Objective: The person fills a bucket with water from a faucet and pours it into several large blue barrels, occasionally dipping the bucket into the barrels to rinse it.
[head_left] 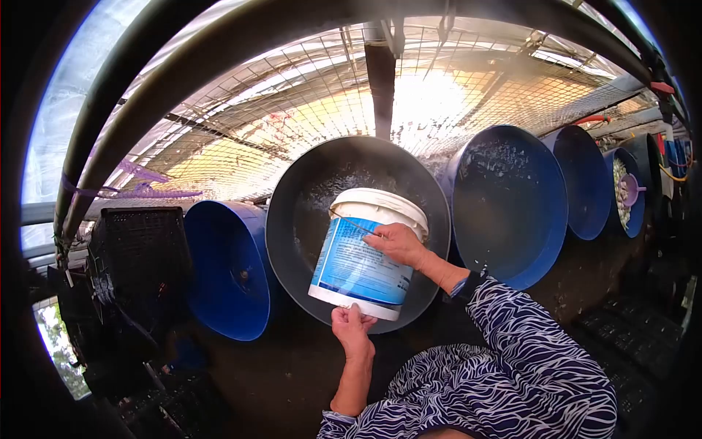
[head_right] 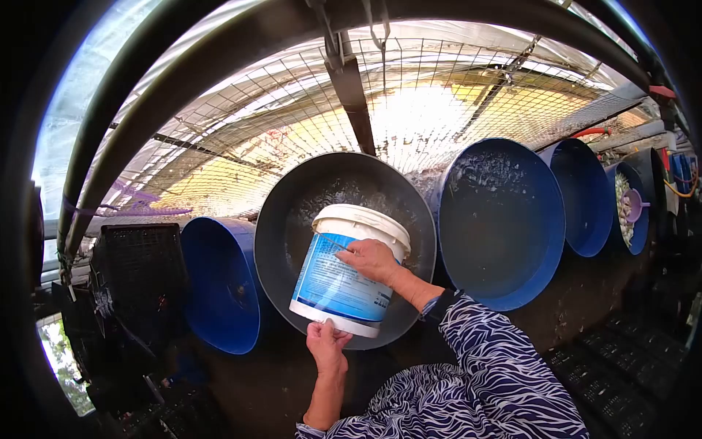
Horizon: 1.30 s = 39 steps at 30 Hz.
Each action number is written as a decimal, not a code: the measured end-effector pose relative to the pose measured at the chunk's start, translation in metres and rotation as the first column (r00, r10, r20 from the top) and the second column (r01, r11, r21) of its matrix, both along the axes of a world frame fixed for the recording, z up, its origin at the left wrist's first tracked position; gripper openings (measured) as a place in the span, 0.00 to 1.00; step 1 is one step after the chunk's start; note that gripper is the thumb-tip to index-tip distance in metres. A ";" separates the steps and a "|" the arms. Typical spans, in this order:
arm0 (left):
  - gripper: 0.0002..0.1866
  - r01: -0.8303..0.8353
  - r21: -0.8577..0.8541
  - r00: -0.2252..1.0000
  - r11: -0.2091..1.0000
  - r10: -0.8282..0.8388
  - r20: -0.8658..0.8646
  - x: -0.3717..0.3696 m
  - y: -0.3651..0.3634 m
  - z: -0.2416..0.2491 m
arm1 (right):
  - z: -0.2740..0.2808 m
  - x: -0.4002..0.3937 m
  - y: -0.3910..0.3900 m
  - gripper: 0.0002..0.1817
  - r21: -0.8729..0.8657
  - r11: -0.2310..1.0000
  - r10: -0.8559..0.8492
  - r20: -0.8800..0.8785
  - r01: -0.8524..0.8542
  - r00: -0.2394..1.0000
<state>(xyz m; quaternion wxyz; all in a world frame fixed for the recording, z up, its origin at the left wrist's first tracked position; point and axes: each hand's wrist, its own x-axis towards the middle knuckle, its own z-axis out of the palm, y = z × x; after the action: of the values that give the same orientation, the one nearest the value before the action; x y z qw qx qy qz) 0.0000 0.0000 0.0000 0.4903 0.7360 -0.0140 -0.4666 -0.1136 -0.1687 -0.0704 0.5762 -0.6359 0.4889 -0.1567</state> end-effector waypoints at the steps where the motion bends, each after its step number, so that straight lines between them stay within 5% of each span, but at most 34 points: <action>1: 0.11 -0.032 0.044 0.999 0.998 0.032 0.011 -0.003 0.007 -0.004 | -0.014 0.004 0.010 0.26 0.039 0.999 0.001 0.007 -0.001 1.000; 7: 0.13 -0.071 0.254 0.997 0.965 0.070 0.014 0.029 0.010 -0.128 | -0.163 0.053 0.034 0.26 0.247 0.969 0.046 -0.137 -0.011 0.990; 11: 0.11 -0.041 0.361 0.979 0.932 -0.035 0.200 0.046 0.009 -0.207 | -0.230 0.066 0.038 0.26 0.311 0.946 -0.024 -0.210 0.090 0.977; 19: 0.09 -0.008 0.406 0.994 0.914 -0.039 0.106 0.074 -0.018 -0.355 | -0.277 0.073 0.007 0.27 0.185 0.982 -0.025 -0.061 0.035 0.998; 21: 0.09 -0.036 0.374 0.999 0.927 0.045 -0.015 0.085 -0.015 -0.386 | -0.300 0.076 0.018 0.27 0.083 0.993 0.099 -0.202 -0.084 0.974; 24: 0.22 -0.222 0.325 0.940 0.920 0.289 -0.178 0.096 -0.025 -0.408 | -0.277 0.090 0.025 0.26 0.026 1.000 0.015 -0.319 -0.007 0.948; 27: 0.31 -0.230 0.461 0.903 0.857 0.364 -0.226 0.119 -0.020 -0.438 | -0.242 0.078 -0.004 0.24 0.194 0.970 -0.120 -0.134 0.145 0.984; 28: 0.31 -0.241 0.392 0.885 0.888 0.367 -0.287 0.123 -0.015 -0.444 | -0.255 0.073 0.005 0.23 0.059 0.996 -0.063 -0.124 0.071 0.990; 30: 0.33 -0.273 0.242 0.847 0.931 0.352 -0.399 0.129 -0.001 -0.443 | -0.227 0.070 0.018 0.21 0.223 0.970 -0.078 -0.085 0.095 0.993; 31: 0.32 -0.301 0.269 0.833 0.915 0.390 -0.392 0.127 0.001 -0.431 | -0.212 0.064 0.023 0.21 0.321 0.940 -0.098 -0.059 0.111 0.993; 34: 0.30 -0.378 0.343 0.783 0.860 0.494 -0.378 0.109 0.005 -0.388 | -0.151 0.039 0.020 0.13 0.228 0.972 0.084 -0.084 -0.063 0.993; 35: 0.29 -0.379 0.304 0.766 0.874 0.481 -0.427 0.103 0.013 -0.368 | -0.126 0.028 0.004 0.14 0.216 0.976 0.053 -0.098 -0.031 0.994; 37: 0.29 -0.363 0.196 0.733 0.911 0.409 -0.544 0.096 0.020 -0.334 | -0.071 0.017 0.007 0.15 0.124 0.953 0.294 -0.163 -0.276 0.942; 38: 0.30 -0.355 0.193 0.724 0.915 0.399 -0.562 0.091 0.021 -0.322 | -0.038 0.013 -0.001 0.16 0.233 0.924 0.353 -0.217 -0.303 0.910; 39: 0.30 -0.350 0.202 0.714 0.915 0.400 -0.574 0.084 0.025 -0.305 | -0.024 0.007 -0.002 0.17 0.180 0.947 0.302 -0.218 -0.266 0.928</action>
<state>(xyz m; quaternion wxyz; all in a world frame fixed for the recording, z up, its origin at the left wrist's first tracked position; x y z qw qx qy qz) 0.0842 0.0250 -0.3051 0.5236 0.5540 0.3108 -0.5677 -0.1069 -0.1707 -0.0949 0.5740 -0.6701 0.4685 0.0442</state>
